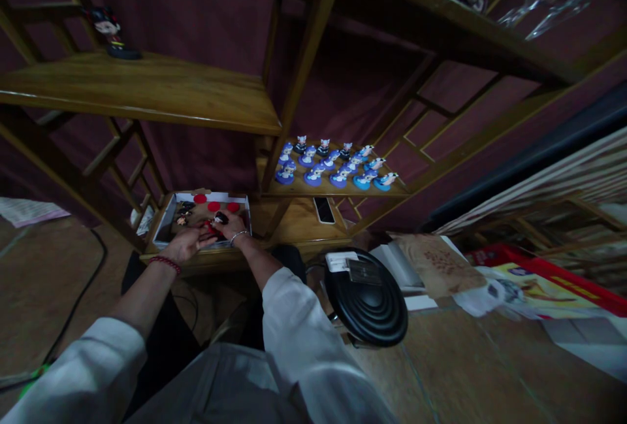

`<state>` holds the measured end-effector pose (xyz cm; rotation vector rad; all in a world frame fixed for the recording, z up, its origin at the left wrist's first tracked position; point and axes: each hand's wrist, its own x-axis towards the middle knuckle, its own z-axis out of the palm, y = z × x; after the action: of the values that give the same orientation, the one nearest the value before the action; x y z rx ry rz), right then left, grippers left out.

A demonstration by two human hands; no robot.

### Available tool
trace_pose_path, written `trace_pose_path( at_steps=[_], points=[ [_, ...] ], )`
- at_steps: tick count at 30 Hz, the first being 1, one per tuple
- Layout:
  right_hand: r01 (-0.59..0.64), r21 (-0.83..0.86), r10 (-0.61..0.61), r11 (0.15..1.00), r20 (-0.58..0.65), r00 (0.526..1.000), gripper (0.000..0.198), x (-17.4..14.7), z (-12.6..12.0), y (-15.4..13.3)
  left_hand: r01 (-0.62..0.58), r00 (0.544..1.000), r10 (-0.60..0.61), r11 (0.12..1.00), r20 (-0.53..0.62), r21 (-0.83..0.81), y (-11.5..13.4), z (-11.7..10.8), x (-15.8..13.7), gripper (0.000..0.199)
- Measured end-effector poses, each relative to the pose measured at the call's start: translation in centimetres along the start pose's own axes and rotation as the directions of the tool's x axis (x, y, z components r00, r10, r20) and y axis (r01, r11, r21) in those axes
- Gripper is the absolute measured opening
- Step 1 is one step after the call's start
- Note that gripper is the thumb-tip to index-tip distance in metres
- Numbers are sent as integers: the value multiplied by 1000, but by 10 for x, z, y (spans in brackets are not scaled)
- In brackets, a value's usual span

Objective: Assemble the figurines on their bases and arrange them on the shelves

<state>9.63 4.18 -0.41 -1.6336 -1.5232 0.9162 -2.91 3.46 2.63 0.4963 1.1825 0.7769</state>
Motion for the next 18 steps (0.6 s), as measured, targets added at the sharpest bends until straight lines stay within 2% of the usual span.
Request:
trace_pose_path(
  at_steps=[6,11,18],
  points=[
    [4,14,-4,1000,-8,1000,37,3,3,4,-6,1000,5,1000,-30,-25,-2,-1,4,17],
    [25,23,-25,999,4,1000,37,2,2,4,0,1000,0,1000,-7,-20,-3,-2,4,16],
    [90,38,-91,995,16,996,34,3,-1,6,-3,1000,3,1000,-7,-31,0,0,-4,17]
  ],
)
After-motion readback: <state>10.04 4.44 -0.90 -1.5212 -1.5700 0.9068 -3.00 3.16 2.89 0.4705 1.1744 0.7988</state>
